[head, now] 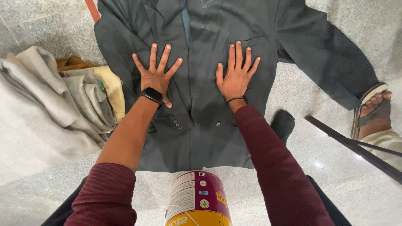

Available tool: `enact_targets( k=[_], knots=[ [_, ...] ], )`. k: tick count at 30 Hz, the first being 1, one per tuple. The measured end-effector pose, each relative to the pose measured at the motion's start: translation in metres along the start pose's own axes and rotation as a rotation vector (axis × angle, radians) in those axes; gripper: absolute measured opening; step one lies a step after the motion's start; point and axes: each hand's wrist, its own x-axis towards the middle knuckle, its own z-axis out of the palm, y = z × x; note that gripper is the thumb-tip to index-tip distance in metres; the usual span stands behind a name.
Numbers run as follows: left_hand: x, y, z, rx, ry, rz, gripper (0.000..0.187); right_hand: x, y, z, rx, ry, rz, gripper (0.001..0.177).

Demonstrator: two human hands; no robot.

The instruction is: Folding a black blazer or suit jacket on the floor.

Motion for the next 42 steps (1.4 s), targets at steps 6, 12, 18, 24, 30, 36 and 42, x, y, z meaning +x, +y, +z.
enact_targets(
  k=[6, 12, 18, 24, 30, 36, 42],
  knots=[
    [0.004, 0.002, 0.012, 0.016, 0.077, -0.032, 0.171, -0.001, -0.001, -0.001, -0.047, -0.015, -0.011, 0.064],
    [0.008, 0.004, 0.010, 0.038, 0.023, -0.053, 0.173, 0.001, -0.002, -0.001, -0.067, -0.012, 0.000, 0.064],
    [0.006, 0.002, 0.016, 0.008, 0.088, -0.037, 0.174, 0.000, -0.005, -0.004, -0.063, -0.044, 0.004, 0.065],
    [0.004, 0.000, 0.011, -0.027, 0.039, -0.027, 0.181, 0.001, -0.005, -0.006, -0.058, -0.074, 0.010, 0.066],
    [0.062, 0.010, 0.093, 0.306, 0.732, -0.280, 0.169, -0.002, 0.000, 0.003, -0.097, -0.031, -0.015, 0.064],
    [0.003, 0.000, 0.009, -0.044, 0.030, -0.016, 0.178, -0.002, 0.000, 0.002, -0.085, -0.041, -0.011, 0.065],
    [-0.009, 0.003, -0.001, 0.032, 0.048, -0.049, 0.164, 0.002, -0.005, -0.007, -0.038, -0.062, 0.009, 0.064]
  ],
)
